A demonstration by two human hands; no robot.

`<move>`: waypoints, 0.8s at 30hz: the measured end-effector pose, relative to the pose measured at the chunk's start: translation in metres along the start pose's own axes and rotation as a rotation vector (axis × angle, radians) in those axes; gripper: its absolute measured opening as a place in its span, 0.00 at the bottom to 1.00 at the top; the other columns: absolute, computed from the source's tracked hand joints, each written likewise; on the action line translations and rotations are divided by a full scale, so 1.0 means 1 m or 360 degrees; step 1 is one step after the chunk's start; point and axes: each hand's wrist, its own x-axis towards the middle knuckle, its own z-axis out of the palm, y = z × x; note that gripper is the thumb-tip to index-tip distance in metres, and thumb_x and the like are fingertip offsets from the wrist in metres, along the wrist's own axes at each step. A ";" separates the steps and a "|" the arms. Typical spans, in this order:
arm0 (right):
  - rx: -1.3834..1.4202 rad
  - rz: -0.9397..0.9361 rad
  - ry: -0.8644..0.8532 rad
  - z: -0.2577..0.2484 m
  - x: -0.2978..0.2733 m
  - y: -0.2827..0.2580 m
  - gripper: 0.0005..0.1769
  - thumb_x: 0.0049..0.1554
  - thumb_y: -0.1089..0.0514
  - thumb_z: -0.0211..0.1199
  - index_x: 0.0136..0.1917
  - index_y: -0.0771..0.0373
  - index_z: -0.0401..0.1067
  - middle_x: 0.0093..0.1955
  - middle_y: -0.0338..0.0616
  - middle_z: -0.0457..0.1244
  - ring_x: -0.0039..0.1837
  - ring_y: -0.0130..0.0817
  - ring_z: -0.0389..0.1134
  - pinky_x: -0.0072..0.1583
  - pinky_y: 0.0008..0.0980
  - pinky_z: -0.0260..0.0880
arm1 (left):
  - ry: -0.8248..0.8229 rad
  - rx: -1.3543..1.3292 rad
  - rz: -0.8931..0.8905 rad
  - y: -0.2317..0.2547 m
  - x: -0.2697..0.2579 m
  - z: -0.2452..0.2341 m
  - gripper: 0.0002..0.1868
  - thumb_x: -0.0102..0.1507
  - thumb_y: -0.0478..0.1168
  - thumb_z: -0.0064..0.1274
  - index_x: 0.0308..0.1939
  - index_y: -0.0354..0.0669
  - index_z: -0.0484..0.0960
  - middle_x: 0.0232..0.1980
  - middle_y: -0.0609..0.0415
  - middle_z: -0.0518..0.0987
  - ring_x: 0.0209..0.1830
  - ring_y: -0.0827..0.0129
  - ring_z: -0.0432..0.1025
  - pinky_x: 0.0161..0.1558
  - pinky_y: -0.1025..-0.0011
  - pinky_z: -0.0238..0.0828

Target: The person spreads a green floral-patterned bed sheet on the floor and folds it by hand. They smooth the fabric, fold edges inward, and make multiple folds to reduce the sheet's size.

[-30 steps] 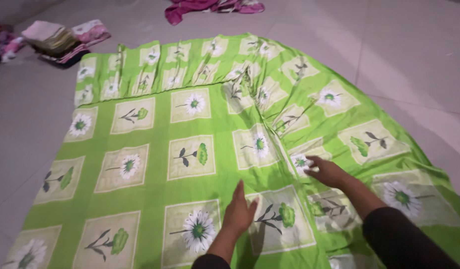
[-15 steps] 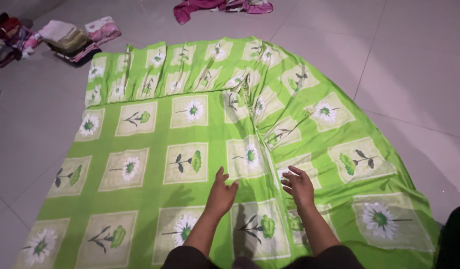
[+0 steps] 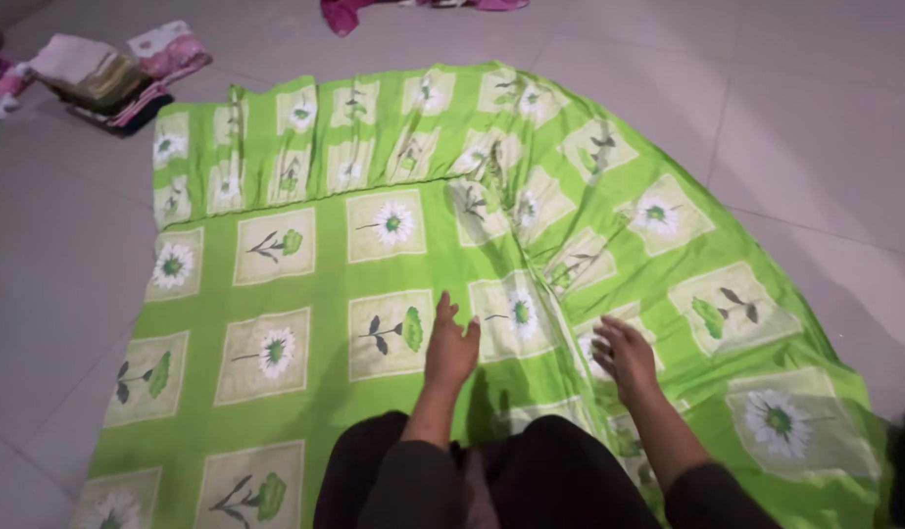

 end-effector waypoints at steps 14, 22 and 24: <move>-0.0043 0.0154 -0.0290 0.175 0.235 -0.044 0.19 0.61 0.56 0.59 0.65 0.61 0.71 0.55 0.44 0.69 0.53 0.31 0.70 0.55 0.33 0.73 | 0.0449 0.0266 0.0050 -0.013 0.236 0.008 0.13 0.65 0.42 0.52 0.52 0.47 0.81 0.50 0.52 0.84 0.46 0.58 0.79 0.49 0.62 0.76; -0.0022 0.0016 -0.0312 0.220 0.373 -0.019 0.18 0.62 0.60 0.61 0.64 0.67 0.73 0.50 0.48 0.70 0.48 0.31 0.69 0.50 0.29 0.69 | 0.0413 0.0349 -0.0130 -0.008 0.440 0.098 0.11 0.59 0.47 0.60 0.40 0.47 0.81 0.44 0.48 0.82 0.45 0.50 0.77 0.47 0.56 0.74; -0.0004 -0.0048 -0.0314 0.244 0.401 -0.010 0.17 0.63 0.60 0.63 0.63 0.70 0.74 0.48 0.51 0.70 0.43 0.32 0.65 0.45 0.30 0.64 | 0.0376 0.0398 -0.0104 -0.018 0.462 0.107 0.15 0.58 0.49 0.62 0.40 0.45 0.79 0.44 0.46 0.81 0.44 0.49 0.77 0.46 0.54 0.73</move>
